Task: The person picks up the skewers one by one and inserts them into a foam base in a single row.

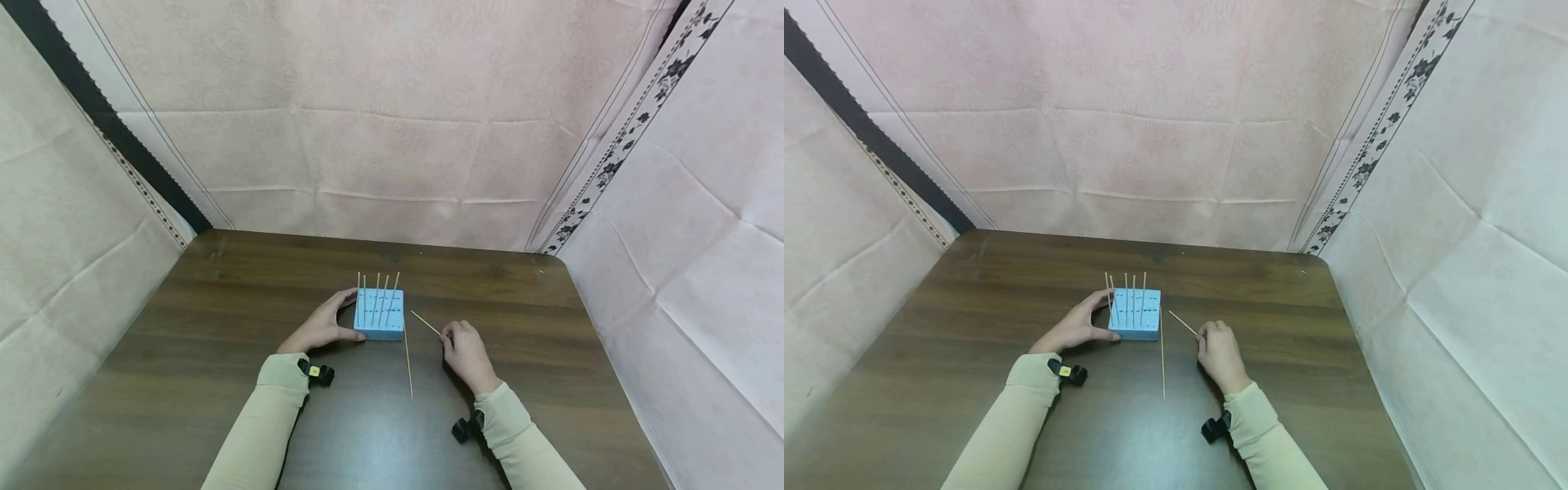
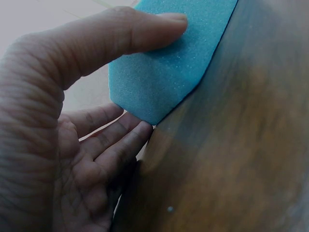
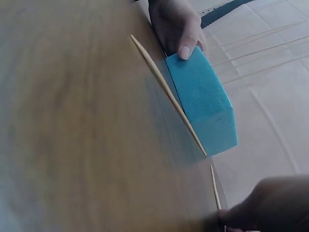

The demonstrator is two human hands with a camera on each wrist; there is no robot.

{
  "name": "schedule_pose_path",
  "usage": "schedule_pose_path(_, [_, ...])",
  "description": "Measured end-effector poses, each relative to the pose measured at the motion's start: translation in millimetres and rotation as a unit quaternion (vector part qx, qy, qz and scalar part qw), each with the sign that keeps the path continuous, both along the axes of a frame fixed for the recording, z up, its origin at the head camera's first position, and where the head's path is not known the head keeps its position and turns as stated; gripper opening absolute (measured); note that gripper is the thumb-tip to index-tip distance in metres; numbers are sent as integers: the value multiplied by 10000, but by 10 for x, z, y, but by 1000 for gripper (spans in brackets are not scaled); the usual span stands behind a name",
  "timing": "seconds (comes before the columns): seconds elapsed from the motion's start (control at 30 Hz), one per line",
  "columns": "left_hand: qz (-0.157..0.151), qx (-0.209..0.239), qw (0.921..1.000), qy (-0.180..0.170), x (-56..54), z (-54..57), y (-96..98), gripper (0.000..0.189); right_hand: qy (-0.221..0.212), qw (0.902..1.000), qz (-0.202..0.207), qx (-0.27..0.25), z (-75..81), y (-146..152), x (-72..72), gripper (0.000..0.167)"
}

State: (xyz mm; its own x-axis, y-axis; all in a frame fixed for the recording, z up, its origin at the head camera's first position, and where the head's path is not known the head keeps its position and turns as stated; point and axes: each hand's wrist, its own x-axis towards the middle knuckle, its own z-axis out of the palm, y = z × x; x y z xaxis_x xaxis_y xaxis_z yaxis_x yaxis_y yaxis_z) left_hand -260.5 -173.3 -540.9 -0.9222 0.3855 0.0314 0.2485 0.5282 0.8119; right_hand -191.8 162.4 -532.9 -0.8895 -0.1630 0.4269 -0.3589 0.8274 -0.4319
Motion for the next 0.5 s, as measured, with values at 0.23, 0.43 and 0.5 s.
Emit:
schedule_pose_path(0.23, [-34, 16, 10000, 21, 3, 0, -4, 115, 211, 9985, -247, 445, -31, 50, -11, 13])
schedule_pose_path(0.43, [-21, 32, 10000, -7, 9, 1, -4, 115, 166, 9992, -278, 253, -23, 84, -41, 7])
schedule_pose_path(0.5, [-10, 28, 10000, -20, 6, 3, -5, 115, 198, 9994, -239, 119, -23, 95, -62, 3])
